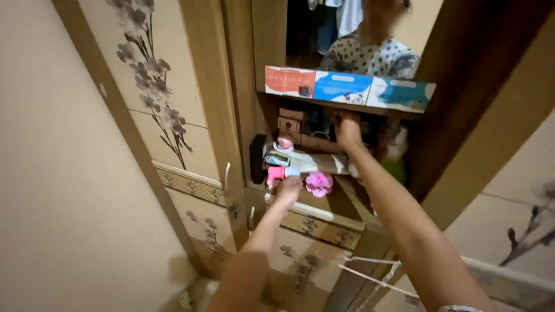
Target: Tidy a bedroom by picking up plush toys, folding a blanket, and organizing items on a vanity shelf.
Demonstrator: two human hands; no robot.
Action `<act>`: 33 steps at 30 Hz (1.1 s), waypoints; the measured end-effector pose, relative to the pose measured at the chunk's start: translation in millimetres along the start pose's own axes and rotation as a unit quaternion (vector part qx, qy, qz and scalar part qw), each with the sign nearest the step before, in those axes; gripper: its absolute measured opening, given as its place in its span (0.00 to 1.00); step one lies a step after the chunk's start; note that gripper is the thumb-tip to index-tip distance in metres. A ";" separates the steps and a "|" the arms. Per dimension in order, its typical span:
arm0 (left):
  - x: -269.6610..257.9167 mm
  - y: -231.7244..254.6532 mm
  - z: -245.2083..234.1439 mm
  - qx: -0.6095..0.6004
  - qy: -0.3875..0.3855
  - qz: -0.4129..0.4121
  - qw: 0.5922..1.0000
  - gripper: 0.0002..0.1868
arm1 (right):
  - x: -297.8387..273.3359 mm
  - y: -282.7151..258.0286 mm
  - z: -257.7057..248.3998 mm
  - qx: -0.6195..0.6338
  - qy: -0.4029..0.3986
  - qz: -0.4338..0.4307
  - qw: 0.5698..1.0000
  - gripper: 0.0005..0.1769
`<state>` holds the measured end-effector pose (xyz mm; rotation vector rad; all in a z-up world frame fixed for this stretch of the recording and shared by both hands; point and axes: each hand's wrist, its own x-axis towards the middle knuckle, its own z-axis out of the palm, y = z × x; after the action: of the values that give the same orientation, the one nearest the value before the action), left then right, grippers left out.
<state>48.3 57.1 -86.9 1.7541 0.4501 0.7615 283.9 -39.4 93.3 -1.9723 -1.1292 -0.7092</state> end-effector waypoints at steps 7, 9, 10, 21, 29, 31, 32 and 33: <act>37.4 6.9 13.5 -0.099 -0.049 -0.055 0.992 0.11 | 56.3 55.5 87.6 0.014 -0.041 -0.036 0.998 0.21; 47.1 0.0 14.2 -0.160 -0.038 -0.062 0.984 0.12 | 57.9 55.8 97.7 0.030 -0.022 -0.056 0.998 0.21; 52.2 -5.0 13.1 -0.167 -0.031 -0.045 0.984 0.13 | 57.4 55.1 101.1 0.014 -0.031 -0.065 0.997 0.23; 85.2 19.5 1.1 -0.197 -0.026 -0.074 0.977 0.14 | 73.8 50.3 115.0 -0.131 -0.051 -0.127 0.982 0.24; 126.2 47.3 3.1 -0.083 0.044 0.028 0.995 0.19 | 57.8 47.7 147.9 -0.093 -0.078 -0.099 0.988 0.16; 142.2 45.3 9.3 -0.025 0.072 0.044 0.996 0.20 | -22.2 -28.2 73.9 -0.073 -0.217 -0.068 0.971 0.21; 152.8 46.5 12.9 0.034 0.099 0.060 0.993 0.21 | 22.8 -81.6 17.3 -0.052 -0.351 -0.033 0.934 0.29; 163.3 51.1 17.0 0.033 0.101 0.066 0.992 0.21 | 28.5 -76.1 29.8 -0.054 -0.346 -0.037 0.936 0.29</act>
<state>173.7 134.0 2.2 1.7892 0.5030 1.0342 232.7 24.0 122.7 -2.3622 -1.5981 -0.0862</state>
